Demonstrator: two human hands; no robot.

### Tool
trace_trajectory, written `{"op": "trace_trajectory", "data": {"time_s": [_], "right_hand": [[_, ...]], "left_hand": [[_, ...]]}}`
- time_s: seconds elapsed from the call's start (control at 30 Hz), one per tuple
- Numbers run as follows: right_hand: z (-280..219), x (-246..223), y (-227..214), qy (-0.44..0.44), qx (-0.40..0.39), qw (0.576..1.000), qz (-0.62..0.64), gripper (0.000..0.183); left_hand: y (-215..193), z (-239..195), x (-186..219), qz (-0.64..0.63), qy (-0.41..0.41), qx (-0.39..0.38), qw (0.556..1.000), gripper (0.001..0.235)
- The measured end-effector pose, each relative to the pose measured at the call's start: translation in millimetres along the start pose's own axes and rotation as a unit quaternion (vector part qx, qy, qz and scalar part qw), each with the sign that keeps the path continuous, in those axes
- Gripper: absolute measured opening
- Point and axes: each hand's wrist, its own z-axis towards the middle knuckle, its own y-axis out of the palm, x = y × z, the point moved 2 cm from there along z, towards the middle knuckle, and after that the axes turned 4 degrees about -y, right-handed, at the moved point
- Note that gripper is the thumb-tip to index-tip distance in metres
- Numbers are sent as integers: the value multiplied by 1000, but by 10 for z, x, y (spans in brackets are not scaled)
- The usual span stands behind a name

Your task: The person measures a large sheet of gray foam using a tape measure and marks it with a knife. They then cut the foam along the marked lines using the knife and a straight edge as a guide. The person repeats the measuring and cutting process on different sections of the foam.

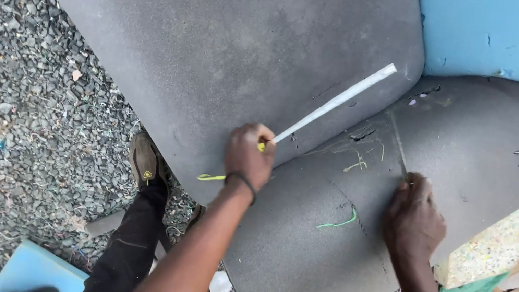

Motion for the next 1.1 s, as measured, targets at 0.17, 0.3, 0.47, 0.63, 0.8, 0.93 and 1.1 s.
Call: {"op": "trace_trajectory", "data": {"time_s": [0.17, 0.3, 0.47, 0.63, 0.8, 0.93, 1.1], "right_hand": [[13, -28, 305, 25, 134, 990, 33, 23], [51, -18, 333, 4, 171, 985, 27, 26], [63, 76, 328, -39, 158, 987, 3, 25], [54, -273, -219, -153, 6, 988, -35, 21], [63, -780, -231, -250, -110, 958, -90, 19], [142, -1045, -177, -267, -121, 951, -98, 26], [124, -1312, -296, -264, -100, 957, -62, 30]], "left_hand": [[630, 82, 43, 27, -23, 8, 999, 18], [620, 38, 100, 26, -35, 38, 998, 16], [621, 82, -1, 22, -41, 31, 998, 16], [528, 225, -283, -109, -107, 7, 988, 13], [571, 328, -478, -254, -126, -81, 955, 12], [606, 370, -530, -274, -130, -94, 948, 14], [607, 370, -523, -287, -125, -103, 944, 17]]}}
